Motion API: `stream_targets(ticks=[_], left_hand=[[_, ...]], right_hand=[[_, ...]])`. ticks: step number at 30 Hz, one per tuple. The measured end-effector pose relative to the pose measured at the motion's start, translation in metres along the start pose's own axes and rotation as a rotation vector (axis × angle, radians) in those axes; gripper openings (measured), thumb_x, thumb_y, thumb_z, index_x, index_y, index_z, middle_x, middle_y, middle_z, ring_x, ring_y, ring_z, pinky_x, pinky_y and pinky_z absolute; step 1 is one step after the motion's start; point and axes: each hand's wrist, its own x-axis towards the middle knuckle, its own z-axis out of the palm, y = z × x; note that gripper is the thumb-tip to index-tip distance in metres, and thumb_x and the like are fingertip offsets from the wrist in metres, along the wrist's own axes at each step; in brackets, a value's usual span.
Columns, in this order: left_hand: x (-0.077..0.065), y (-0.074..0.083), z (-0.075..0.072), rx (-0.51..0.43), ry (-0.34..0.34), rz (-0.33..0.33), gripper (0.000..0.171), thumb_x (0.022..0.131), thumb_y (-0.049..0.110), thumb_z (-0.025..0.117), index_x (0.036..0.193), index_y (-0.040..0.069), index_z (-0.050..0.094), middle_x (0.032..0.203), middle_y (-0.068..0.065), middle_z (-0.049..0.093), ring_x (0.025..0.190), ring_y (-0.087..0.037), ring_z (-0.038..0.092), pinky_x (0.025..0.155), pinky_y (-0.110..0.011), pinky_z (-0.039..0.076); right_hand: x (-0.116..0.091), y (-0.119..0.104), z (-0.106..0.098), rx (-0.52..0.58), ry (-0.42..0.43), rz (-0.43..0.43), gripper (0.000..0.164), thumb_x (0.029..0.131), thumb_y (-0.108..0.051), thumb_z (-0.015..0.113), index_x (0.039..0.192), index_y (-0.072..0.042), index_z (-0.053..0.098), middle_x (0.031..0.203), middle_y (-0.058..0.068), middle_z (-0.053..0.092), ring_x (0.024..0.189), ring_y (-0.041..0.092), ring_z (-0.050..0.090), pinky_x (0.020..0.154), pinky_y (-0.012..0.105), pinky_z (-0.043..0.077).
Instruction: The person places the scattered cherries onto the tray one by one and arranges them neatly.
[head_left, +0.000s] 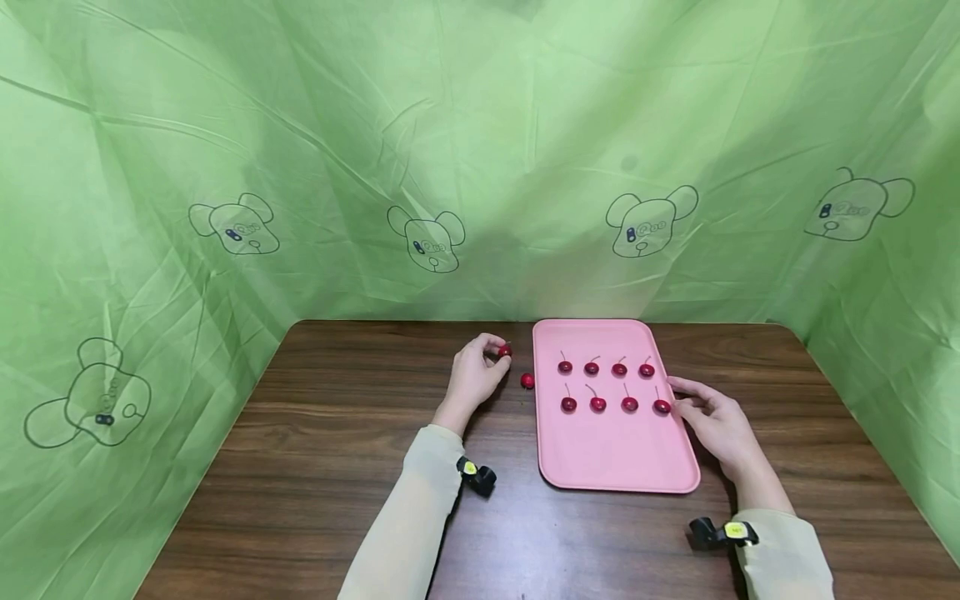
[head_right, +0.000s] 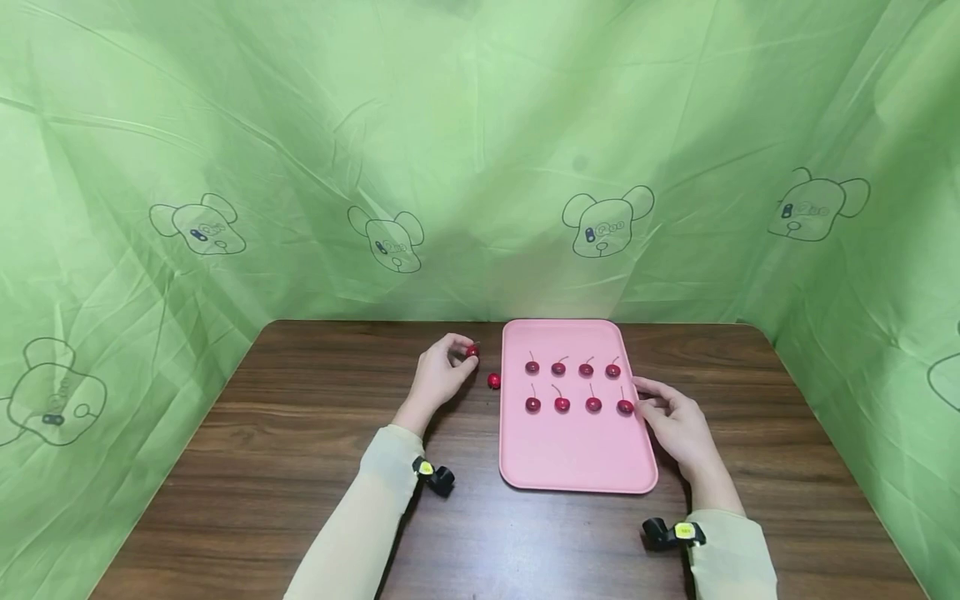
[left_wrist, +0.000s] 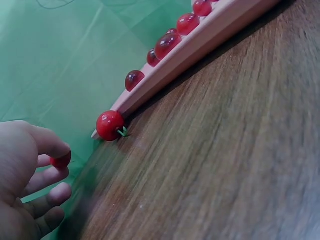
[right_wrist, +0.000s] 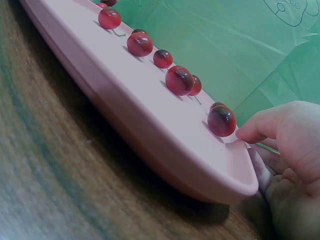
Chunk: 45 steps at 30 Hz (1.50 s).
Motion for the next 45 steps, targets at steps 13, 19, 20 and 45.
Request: stream_targets(ticks=[13,19,20,45], left_hand=[[-0.001,0.006,-0.004,0.009,-0.008,0.002,0.019,0.098,0.015,0.080,0.117,0.011,0.076,0.106,-0.005,0.077,0.082,-0.016,0.065,0.078,-0.034,0.056],[0.000,0.012,-0.005,-0.013,0.004,0.011,0.020,0.098,0.017,0.081,0.117,0.011,0.076,0.106,-0.004,0.077,0.081,-0.016,0.064,0.076,-0.034,0.056],[0.000,0.014,-0.006,-0.017,0.005,0.016,0.021,0.098,0.017,0.081,0.118,0.011,0.076,0.106,-0.004,0.077,0.081,-0.017,0.064,0.077,-0.034,0.055],[-0.037,0.124,0.036,-0.088,-0.193,0.173,0.024,0.096,0.016,0.083,0.119,0.014,0.077,0.106,0.003,0.074,0.083,-0.011,0.065,0.074,-0.018,0.049]], right_hand=[[-0.001,0.000,0.000,-0.002,0.000,0.000,0.045,0.112,-0.020,0.060,0.155,-0.006,0.060,0.127,0.022,0.070,0.104,0.020,0.064,0.077,0.023,0.055],[0.000,0.000,-0.001,0.003,-0.004,-0.001,0.045,0.113,-0.021,0.060,0.155,-0.006,0.059,0.128,0.022,0.070,0.104,0.020,0.064,0.077,0.022,0.055],[0.000,0.000,-0.001,0.005,-0.004,-0.002,0.045,0.113,-0.020,0.060,0.155,-0.006,0.060,0.128,0.023,0.070,0.104,0.019,0.064,0.077,0.022,0.055],[-0.001,0.001,-0.002,0.018,-0.007,0.016,0.045,0.113,-0.020,0.059,0.156,-0.005,0.059,0.128,0.023,0.070,0.106,0.022,0.065,0.077,0.024,0.056]])
